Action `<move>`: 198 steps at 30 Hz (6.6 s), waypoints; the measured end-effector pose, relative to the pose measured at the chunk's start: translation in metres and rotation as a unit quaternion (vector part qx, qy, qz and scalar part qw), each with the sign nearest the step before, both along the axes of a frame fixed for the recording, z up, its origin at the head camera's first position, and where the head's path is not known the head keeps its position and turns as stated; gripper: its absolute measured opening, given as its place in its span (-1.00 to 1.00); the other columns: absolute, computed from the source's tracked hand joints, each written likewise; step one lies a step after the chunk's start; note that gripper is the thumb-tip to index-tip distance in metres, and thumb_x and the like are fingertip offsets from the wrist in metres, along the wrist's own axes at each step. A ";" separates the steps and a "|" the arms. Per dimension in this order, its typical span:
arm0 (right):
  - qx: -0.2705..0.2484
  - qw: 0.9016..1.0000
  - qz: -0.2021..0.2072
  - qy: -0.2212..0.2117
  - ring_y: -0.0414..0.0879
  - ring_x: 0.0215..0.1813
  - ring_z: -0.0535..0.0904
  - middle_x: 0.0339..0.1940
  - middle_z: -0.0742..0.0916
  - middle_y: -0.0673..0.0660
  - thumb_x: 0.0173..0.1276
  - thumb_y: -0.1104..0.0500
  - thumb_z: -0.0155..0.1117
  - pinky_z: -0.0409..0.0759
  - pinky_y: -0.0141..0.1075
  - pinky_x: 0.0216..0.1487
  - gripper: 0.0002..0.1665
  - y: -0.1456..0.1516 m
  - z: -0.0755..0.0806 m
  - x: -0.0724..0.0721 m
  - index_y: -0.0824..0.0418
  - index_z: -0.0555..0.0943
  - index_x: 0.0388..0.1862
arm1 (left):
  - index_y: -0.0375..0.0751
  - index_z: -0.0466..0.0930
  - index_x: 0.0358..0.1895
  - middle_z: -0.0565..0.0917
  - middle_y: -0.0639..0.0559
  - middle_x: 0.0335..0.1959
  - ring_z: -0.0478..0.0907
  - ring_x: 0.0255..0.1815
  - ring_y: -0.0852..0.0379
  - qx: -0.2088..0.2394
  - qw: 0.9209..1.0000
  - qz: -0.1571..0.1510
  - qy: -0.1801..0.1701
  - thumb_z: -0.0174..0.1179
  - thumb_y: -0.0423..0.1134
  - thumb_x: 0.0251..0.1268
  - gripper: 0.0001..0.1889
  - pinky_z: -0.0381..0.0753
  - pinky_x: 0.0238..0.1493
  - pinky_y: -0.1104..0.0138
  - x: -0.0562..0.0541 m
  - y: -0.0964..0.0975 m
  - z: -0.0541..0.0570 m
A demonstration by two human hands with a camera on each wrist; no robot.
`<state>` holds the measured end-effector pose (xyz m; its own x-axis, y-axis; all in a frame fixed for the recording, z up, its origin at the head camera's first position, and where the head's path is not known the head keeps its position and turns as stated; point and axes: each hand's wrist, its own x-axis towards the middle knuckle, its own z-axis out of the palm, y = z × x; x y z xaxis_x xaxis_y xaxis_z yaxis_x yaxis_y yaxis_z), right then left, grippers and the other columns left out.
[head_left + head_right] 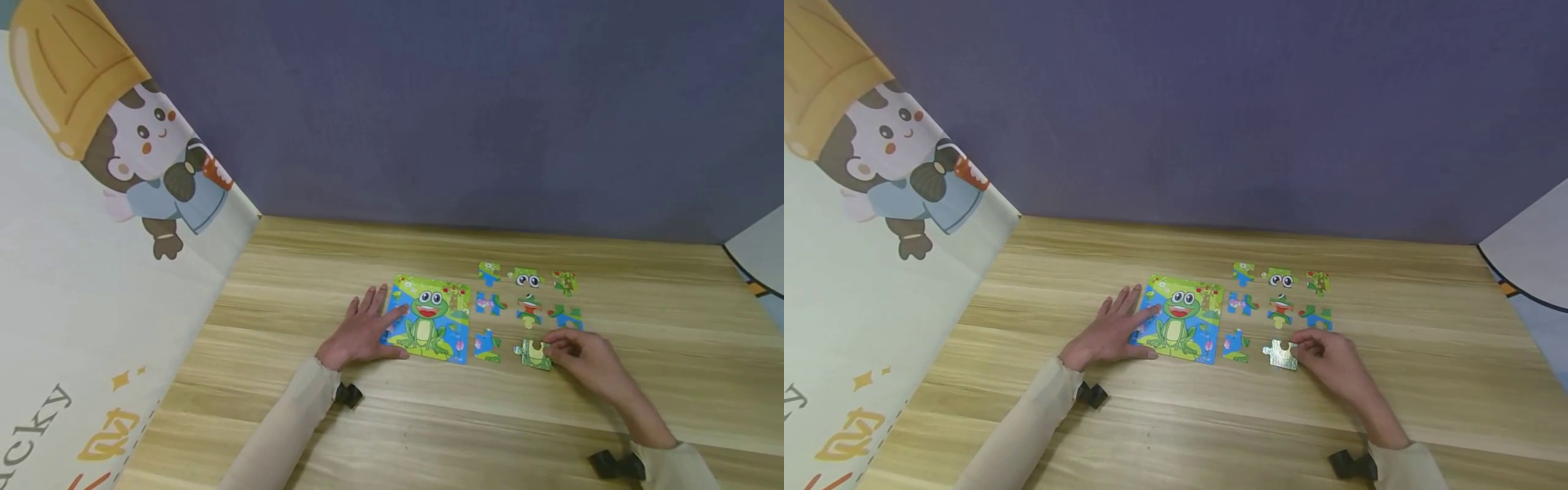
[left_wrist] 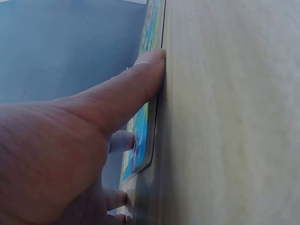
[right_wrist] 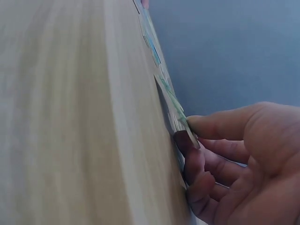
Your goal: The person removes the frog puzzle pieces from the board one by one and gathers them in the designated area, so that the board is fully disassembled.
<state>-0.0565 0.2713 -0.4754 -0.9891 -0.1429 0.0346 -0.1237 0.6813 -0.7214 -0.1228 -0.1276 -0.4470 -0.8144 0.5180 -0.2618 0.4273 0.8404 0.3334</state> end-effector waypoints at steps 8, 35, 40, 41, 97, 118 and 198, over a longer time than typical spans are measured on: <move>0.023 1.000 -0.009 0.003 -0.48 -0.37 0.50 -0.33 0.77 0.08 0.34 0.28 0.35 0.52 -0.46 -0.34 -0.83 -0.004 0.003 0.000 0.30 0.71 -0.12 | 0.17 0.13 0.58 -0.26 -0.27 0.67 -0.34 0.69 -0.28 -0.008 1.000 -0.001 0.002 0.28 0.32 0.19 -0.08 -0.18 0.60 -0.27 -0.001 0.000 -0.001; 0.041 0.996 0.001 0.082 -0.56 -0.33 0.49 -0.32 0.78 0.10 0.27 0.34 0.40 0.58 -0.48 -0.35 -0.86 -0.008 0.017 -0.008 0.26 0.74 -0.19 | 0.17 0.14 0.58 -0.24 -0.28 0.67 -0.31 0.69 -0.30 -0.011 1.000 0.000 0.002 0.28 0.32 0.19 -0.09 -0.17 0.60 -0.26 0.000 -0.001 0.002; 0.038 0.997 -0.001 0.064 -0.51 -0.31 0.52 -0.25 0.78 0.13 0.34 0.26 0.37 0.59 -0.45 -0.31 -0.84 -0.022 0.028 -0.018 0.25 0.75 -0.12 | 0.17 0.13 0.58 -0.24 -0.27 0.67 -0.32 0.69 -0.29 -0.018 1.000 0.001 -0.001 0.28 0.32 0.19 -0.08 -0.17 0.60 -0.25 0.001 -0.001 0.003; 0.034 0.998 0.002 0.057 -0.49 -0.30 0.53 -0.23 0.78 0.14 0.36 0.25 0.35 0.59 -0.45 -0.31 -0.83 -0.026 0.031 -0.020 0.25 0.74 -0.10 | 0.17 0.13 0.58 -0.24 -0.27 0.67 -0.32 0.69 -0.29 -0.019 1.000 0.000 -0.001 0.27 0.33 0.19 -0.08 -0.17 0.60 -0.25 0.001 -0.001 0.004; 0.181 0.975 0.123 0.032 0.08 0.01 0.58 0.04 0.63 0.24 0.27 0.07 0.47 0.61 -0.02 0.03 -0.46 -0.138 0.025 -0.038 0.34 0.64 0.15 | 0.28 0.09 0.59 -0.21 -0.21 0.68 -0.32 0.69 -0.28 -0.036 0.999 -0.035 0.006 0.23 0.38 0.20 -0.09 -0.11 0.60 -0.23 -0.003 0.044 0.001; 0.081 0.990 0.119 0.003 0.03 -0.02 0.60 -0.04 0.68 0.17 0.23 0.13 0.49 0.62 -0.05 0.05 -0.56 -0.133 0.025 -0.044 0.30 0.62 0.02 | 0.30 0.07 0.59 -0.25 -0.19 0.69 -0.34 0.70 -0.25 -0.049 0.998 -0.038 -0.001 0.18 0.40 0.23 -0.11 -0.11 0.61 -0.22 -0.005 0.044 0.000; -0.046 0.999 0.014 0.008 -0.46 -0.27 0.64 -0.26 0.67 -0.37 0.43 0.43 0.16 0.65 -0.45 -0.32 -0.69 0.054 0.014 -0.005 0.46 0.58 0.12 | 0.30 0.06 0.59 -0.27 -0.18 0.69 -0.37 0.70 -0.25 -0.056 0.998 -0.038 0.000 0.17 0.40 0.23 -0.11 -0.13 0.62 -0.21 -0.002 0.046 0.001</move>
